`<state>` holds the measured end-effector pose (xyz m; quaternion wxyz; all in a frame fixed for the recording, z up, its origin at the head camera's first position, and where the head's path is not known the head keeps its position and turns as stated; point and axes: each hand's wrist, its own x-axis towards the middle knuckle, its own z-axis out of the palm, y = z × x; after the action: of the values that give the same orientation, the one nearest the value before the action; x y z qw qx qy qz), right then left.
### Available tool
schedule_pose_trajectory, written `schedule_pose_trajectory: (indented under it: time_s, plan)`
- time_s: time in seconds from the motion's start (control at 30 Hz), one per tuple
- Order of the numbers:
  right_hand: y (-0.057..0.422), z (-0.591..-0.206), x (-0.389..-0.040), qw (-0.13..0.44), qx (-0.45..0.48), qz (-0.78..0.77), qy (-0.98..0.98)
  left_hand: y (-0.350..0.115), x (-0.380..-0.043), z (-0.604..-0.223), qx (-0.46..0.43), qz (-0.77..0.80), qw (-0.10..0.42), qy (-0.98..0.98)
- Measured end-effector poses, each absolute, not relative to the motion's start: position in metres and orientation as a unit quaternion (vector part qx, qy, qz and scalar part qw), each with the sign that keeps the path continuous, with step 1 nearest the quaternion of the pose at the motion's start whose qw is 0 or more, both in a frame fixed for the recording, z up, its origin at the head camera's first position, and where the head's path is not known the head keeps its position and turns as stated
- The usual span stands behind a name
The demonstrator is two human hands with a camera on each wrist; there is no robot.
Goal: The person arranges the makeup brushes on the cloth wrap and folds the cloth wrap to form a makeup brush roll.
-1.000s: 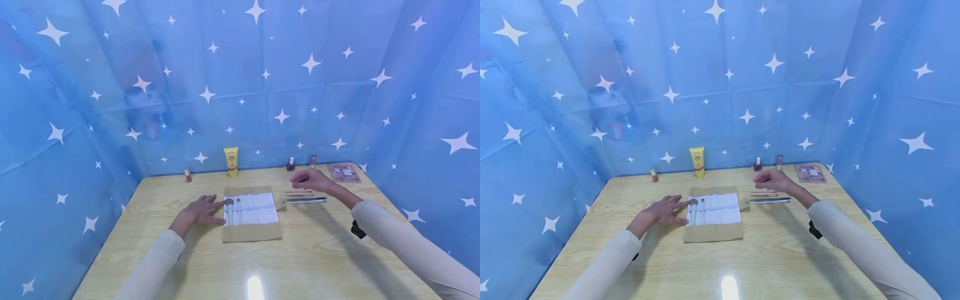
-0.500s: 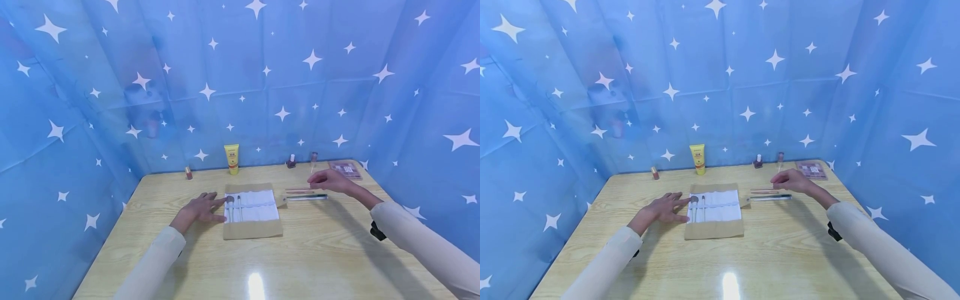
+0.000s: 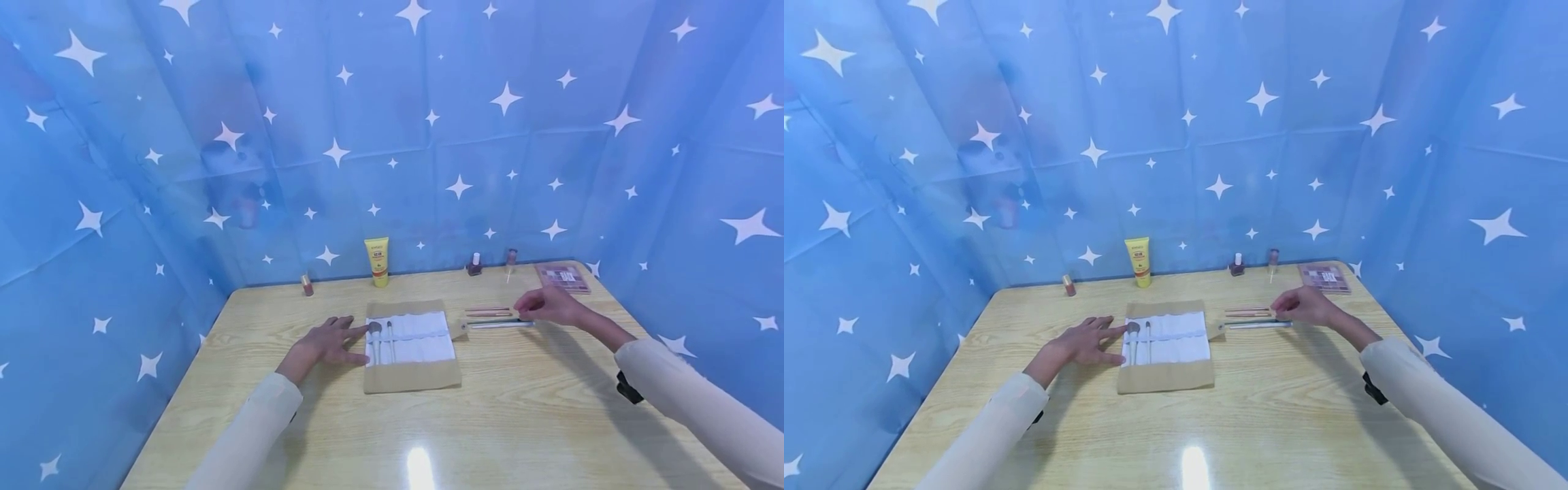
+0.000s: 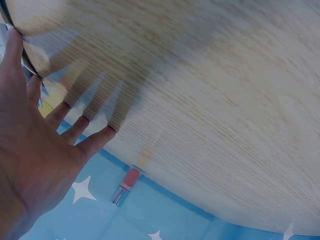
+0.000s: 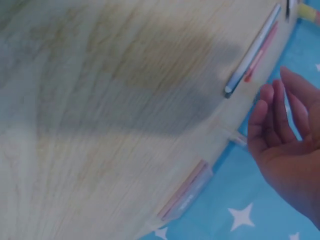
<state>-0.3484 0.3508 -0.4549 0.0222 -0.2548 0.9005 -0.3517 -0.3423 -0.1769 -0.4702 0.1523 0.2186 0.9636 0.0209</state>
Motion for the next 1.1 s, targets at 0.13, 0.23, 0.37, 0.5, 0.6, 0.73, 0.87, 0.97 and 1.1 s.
schedule_pose_trajectory:
  time_s: [0.13, 0.23, 0.37, 0.5, 0.6, 0.73, 0.87, 0.97, 1.1]
  plan:
    - [0.355, -0.461, -0.345, 0.021, -0.266, -0.354, 0.896, -0.177, -0.341, -0.47, 0.219, 0.019, 0.153, 0.964]
    - [0.359, -0.465, -0.344, 0.015, -0.268, -0.351, 0.897, -0.178, -0.342, -0.472, 0.219, 0.018, 0.153, 0.964]
    - [0.364, -0.471, -0.343, 0.0, -0.261, -0.33, 0.907, -0.179, -0.343, -0.476, 0.216, 0.017, 0.151, 0.964]
    - [0.366, -0.474, -0.34, -0.008, -0.259, -0.32, 0.911, -0.179, -0.343, -0.476, 0.216, 0.015, 0.147, 0.965]
    - [0.367, -0.474, -0.338, -0.014, -0.261, -0.316, 0.912, -0.177, -0.343, -0.475, 0.216, 0.015, 0.146, 0.965]
    - [0.367, -0.475, -0.337, -0.019, -0.268, -0.302, 0.915, -0.177, -0.342, -0.474, 0.213, 0.017, 0.147, 0.966]
    - [0.367, -0.477, -0.336, -0.015, -0.269, -0.292, 0.918, -0.178, -0.342, -0.474, 0.212, 0.016, 0.148, 0.966]
    - [0.366, -0.479, -0.335, -0.008, -0.263, -0.293, 0.919, -0.178, -0.342, -0.473, 0.212, 0.015, 0.147, 0.966]
    - [0.365, -0.48, -0.333, 0.012, -0.253, -0.288, 0.924, -0.178, -0.342, -0.473, 0.213, 0.018, 0.147, 0.966]
